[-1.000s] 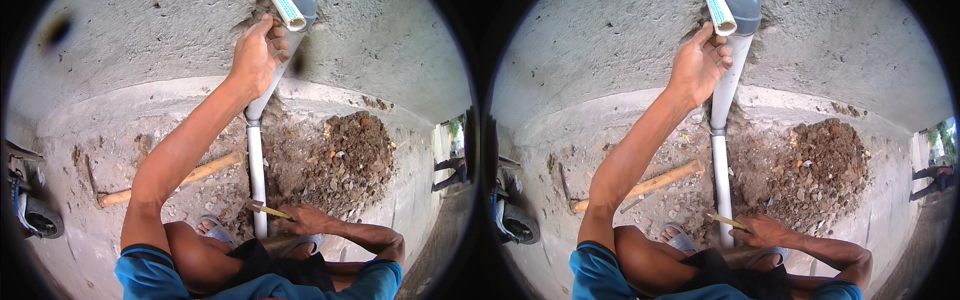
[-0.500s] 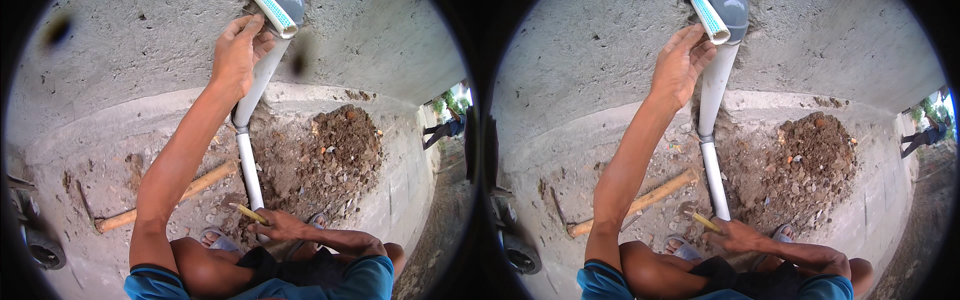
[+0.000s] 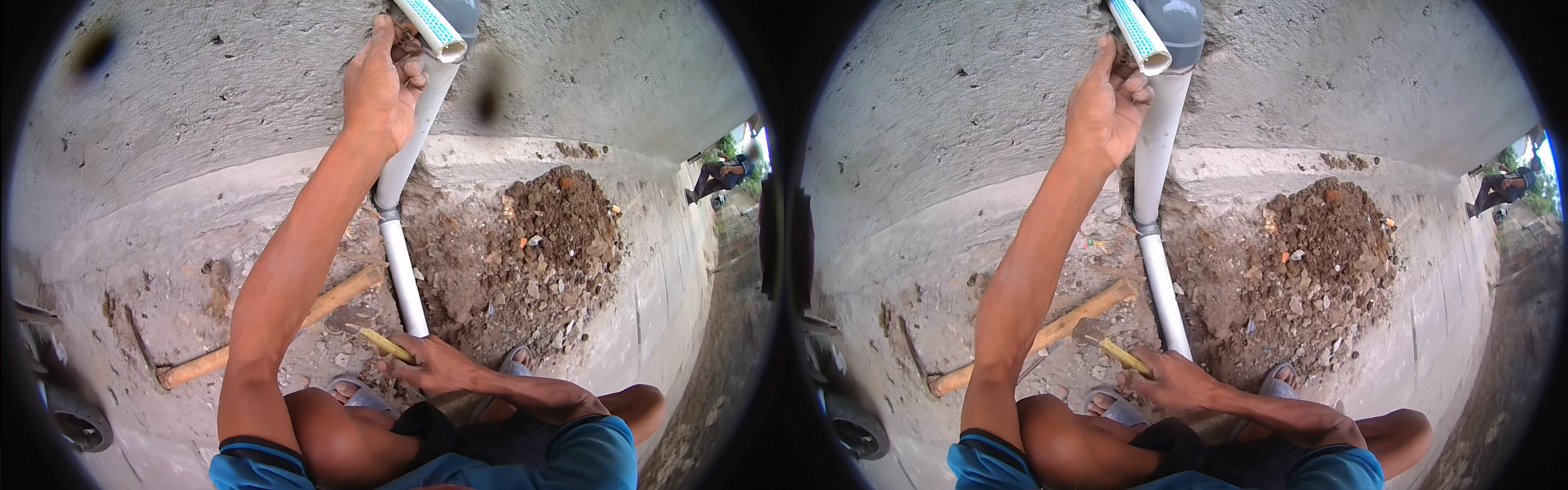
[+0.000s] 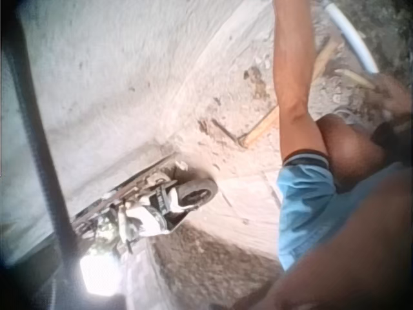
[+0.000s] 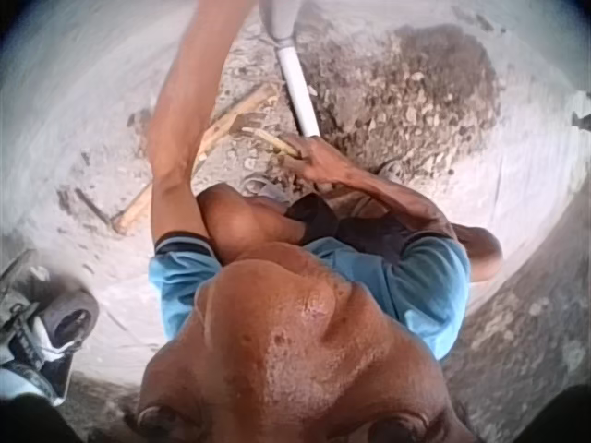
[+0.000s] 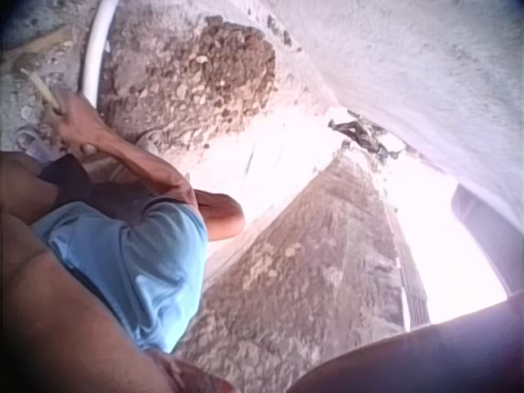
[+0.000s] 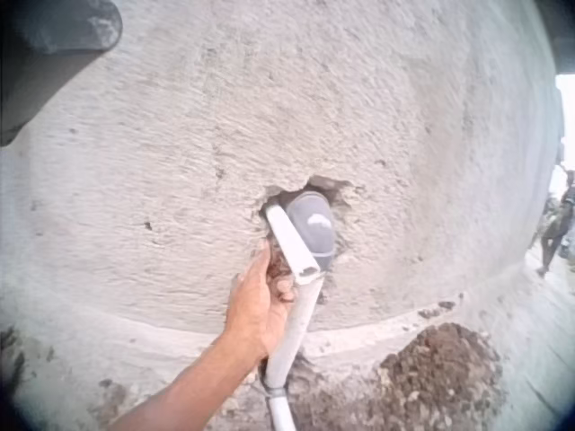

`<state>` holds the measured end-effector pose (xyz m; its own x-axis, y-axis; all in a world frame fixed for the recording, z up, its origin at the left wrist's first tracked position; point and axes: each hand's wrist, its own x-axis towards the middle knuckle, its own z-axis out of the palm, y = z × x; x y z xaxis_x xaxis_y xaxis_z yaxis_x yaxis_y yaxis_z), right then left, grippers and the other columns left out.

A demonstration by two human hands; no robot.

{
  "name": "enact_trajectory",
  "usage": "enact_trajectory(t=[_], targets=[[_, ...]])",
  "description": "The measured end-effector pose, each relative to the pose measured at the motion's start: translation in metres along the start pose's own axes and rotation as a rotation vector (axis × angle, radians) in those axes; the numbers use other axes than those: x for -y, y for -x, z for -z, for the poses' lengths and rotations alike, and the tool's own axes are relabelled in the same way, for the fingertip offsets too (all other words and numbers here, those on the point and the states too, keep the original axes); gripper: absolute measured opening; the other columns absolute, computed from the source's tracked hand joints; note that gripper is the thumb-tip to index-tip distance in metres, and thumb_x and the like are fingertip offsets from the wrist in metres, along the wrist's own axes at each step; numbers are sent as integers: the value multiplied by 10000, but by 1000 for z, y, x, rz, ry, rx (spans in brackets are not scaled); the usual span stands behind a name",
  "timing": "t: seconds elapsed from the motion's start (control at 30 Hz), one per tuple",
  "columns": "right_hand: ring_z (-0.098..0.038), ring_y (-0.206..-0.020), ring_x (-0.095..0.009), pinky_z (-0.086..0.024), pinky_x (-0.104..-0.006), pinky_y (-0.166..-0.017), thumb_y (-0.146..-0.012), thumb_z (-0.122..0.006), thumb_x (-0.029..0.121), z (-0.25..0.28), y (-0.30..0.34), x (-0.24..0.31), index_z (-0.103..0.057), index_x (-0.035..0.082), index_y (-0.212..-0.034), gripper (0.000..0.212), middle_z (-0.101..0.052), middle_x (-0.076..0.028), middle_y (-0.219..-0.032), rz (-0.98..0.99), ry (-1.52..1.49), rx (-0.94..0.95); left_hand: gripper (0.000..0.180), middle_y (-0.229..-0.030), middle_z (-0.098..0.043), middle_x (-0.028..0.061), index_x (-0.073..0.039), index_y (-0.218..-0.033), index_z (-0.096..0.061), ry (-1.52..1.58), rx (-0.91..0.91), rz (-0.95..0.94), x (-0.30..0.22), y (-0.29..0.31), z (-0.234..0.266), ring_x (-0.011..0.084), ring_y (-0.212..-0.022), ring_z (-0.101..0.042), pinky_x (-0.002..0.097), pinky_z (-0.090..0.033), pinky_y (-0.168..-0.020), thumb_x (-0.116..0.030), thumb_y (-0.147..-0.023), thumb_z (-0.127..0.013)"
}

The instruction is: The person attaches a plastic joint to a PVC pipe, applies sealant from a small container by hand, wraps a wire around the pipe, and taps the assembly with a hammer.

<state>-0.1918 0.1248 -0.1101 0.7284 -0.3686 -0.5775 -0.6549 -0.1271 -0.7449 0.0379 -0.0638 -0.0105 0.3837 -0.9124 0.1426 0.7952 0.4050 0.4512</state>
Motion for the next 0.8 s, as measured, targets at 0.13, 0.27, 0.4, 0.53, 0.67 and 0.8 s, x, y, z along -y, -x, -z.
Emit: enact_trajectory(t=[0.13, 0.27, 0.4, 0.53, 0.67, 0.8], targets=[[-656, -704, -311, -495, -456, -663, -981, -642, 464, -2, -5, 3, -574, 39, -1128, 455, -631, -175, -750, 117, -123, -269, 208, -1049, -583, 84, 12, -1140, -573, -91, 24, -92, 2, 2, -4, 136, -847, -573, 302, -555, -822, -178, -1062, -541], [-597, -672, -206, -479, -391, -638, -981, -661, 437, 5, -10, 5, -568, 48, -1112, 421, -583, -117, -722, 175, -206, -431, 198, -1083, -584, 102, 21, -1112, -571, 56, 39, -93, -3, 9, -1, 196, -1024, -610, 354, -561, -1008, -151, -1019, -605], [-506, -655, -135, -436, -345, -610, -975, -675, 430, 5, -14, 0, -582, 60, -1105, 404, -518, -48, -689, 173, -245, -533, 224, -1050, -585, 99, 12, -1100, -576, -115, 49, -111, 1, 11, 4, 190, -998, -607, 335, -580, -940, -167, -993, -658], [-494, -752, -100, -431, -293, -682, -960, -696, 423, 9, -10, 10, -617, 64, -1049, 378, -531, -4, -804, 86, -282, -497, 205, -1009, -579, 91, -12, -1080, -587, -110, -42, 0, -1, 7, 10, 166, -913, -594, 291, -572, -781, -193, -1007, -650], [-496, -738, -105, -428, -305, -667, -977, -672, 401, 11, -10, 13, -617, 60, -1034, 350, -533, -7, -798, 152, -248, -547, 223, -950, -585, 63, -29, -1133, -568, -19, -74, 132, -7, -3, 16, 130, -727, -552, 273, -478, -628, -228, -1040, -602], [-499, -641, -107, -424, -314, -585, -1004, -641, 359, 16, -16, 21, -605, 32, -1066, 335, -545, -28, -709, 333, -207, -762, 180, -895, -535, 45, -51, -1107, -540, -34, -35, 223, -14, -11, 14, 110, -665, -483, 252, -414, -580, -222, -1056, -566]])
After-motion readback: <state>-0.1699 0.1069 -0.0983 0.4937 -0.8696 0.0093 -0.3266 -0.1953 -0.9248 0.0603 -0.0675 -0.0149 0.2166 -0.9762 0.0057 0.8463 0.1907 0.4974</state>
